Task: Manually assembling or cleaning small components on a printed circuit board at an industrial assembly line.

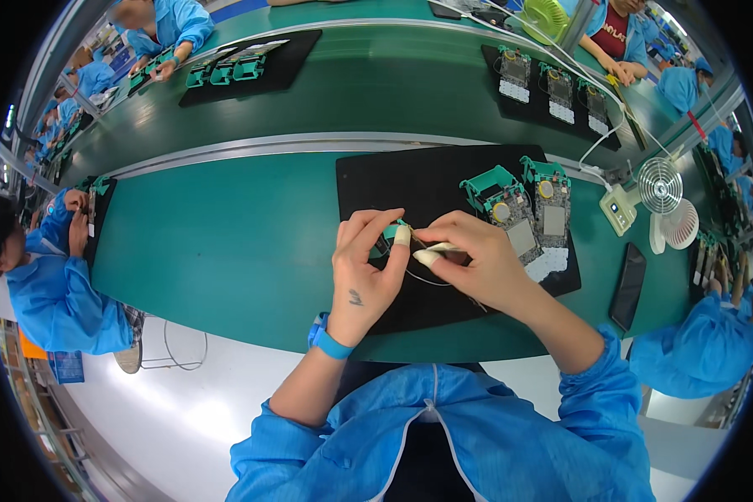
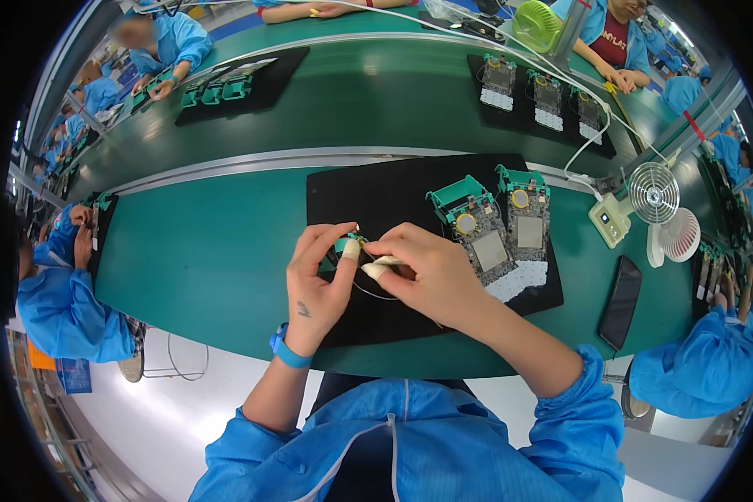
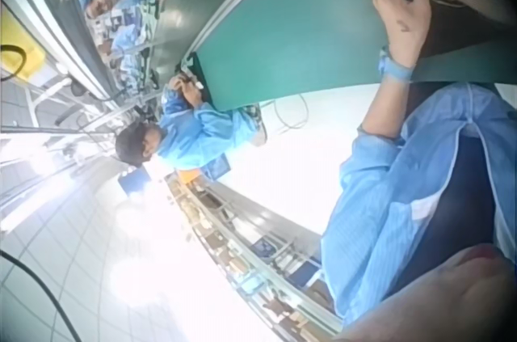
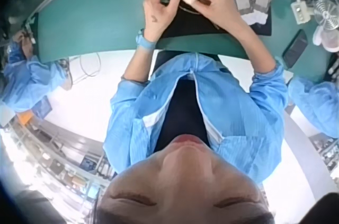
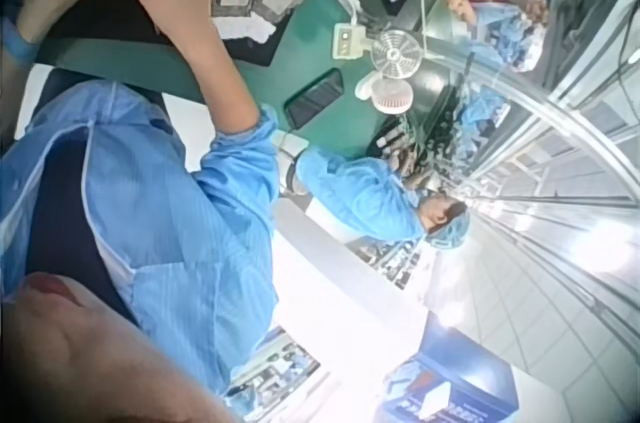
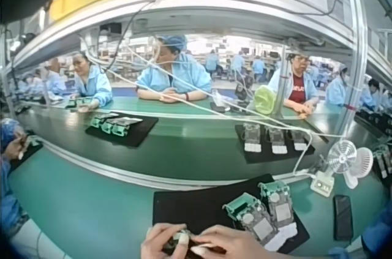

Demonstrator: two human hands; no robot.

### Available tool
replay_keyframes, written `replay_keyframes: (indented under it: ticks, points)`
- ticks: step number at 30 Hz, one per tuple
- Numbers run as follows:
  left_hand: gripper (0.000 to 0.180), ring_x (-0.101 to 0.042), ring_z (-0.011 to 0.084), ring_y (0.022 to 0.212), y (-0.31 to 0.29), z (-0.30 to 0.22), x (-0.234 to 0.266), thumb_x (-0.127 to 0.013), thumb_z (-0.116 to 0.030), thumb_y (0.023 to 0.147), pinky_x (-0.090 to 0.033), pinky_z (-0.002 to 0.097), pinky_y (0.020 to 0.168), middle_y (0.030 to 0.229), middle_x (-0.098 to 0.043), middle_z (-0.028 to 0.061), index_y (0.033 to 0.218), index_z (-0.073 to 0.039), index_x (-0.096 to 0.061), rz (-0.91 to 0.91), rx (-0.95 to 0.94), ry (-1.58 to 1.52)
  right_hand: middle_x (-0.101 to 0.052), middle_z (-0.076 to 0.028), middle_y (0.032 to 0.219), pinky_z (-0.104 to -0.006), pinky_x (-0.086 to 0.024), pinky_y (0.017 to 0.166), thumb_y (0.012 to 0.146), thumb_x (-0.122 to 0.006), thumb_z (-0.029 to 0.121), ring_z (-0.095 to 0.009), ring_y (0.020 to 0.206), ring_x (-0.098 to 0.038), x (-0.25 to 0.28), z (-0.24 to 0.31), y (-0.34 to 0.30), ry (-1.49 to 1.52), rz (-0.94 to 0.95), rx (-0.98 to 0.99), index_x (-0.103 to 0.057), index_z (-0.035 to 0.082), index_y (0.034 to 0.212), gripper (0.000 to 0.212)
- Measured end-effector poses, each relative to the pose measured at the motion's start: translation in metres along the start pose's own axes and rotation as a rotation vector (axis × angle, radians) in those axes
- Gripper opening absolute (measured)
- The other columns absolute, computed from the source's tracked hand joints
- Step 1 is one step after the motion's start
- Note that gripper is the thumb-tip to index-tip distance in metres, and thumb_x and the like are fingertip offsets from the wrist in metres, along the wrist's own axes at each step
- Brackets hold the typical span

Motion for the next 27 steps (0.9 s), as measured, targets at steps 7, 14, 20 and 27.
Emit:
replay_keyframes:
  ticks: [7, 14, 20, 27]
  points:
    - [0.032, -0.057, 0.0215, 0.092, 0.007, 0.005, 0.012, -0.044, 0.002, 0.085, -0.045, 0.0277, 0.080, 0.106, -0.056, 0.0128, 0.113, 0.001, -0.060, 0.267, -0.029, -0.114, -0.057, -0.001, 0.084, -0.0300, -0.043, 0.058, 0.065, -0.075, 0.012, -0.018, 0.069, -0.057, 0.000, 0.032, 0.001, -0.437, 0.092, 0.483, -0.063, 0.011, 0.086, 0.024]
    - [0.041, -0.052, 0.0286, 0.096, 0.014, 0.002, 0.012, -0.061, 0.002, 0.076, -0.043, 0.0336, 0.085, 0.107, -0.055, 0.0135, 0.117, 0.000, -0.056, 0.376, -0.123, -0.105, -0.056, -0.005, 0.082, -0.0311, -0.045, 0.055, 0.066, -0.072, 0.005, -0.021, 0.067, -0.059, 0.012, 0.020, 0.012, -0.368, -0.003, 0.386, -0.061, 0.007, 0.085, 0.022]
    - [0.042, -0.052, 0.0275, 0.095, 0.020, 0.011, -0.003, -0.066, -0.002, 0.071, -0.043, 0.0329, 0.085, 0.108, -0.055, 0.0121, 0.112, -0.003, -0.059, 0.303, -0.105, -0.115, -0.060, -0.006, 0.084, -0.0257, -0.050, 0.063, 0.074, -0.066, -0.001, -0.016, 0.074, -0.062, 0.012, -0.011, 0.029, 0.127, -0.047, 0.031, -0.063, 0.003, 0.091, 0.018]
    - [0.043, -0.054, 0.0241, 0.084, -0.007, -0.030, 0.018, -0.067, -0.002, 0.064, -0.046, 0.0330, 0.076, 0.088, -0.059, 0.0072, 0.107, -0.004, -0.064, -0.052, -0.304, 0.410, -0.061, -0.006, 0.087, -0.0266, -0.048, 0.069, 0.073, -0.065, 0.001, -0.016, 0.078, -0.061, -0.006, -0.012, -0.001, 0.226, -0.062, -0.048, -0.062, 0.003, 0.090, 0.017]
Point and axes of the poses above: each hand's wrist, its own y-axis towards the middle knuckle, its own x-axis out of the back of the hand, z = x × y, the point moved 4 cm from there along y, towards the middle knuckle
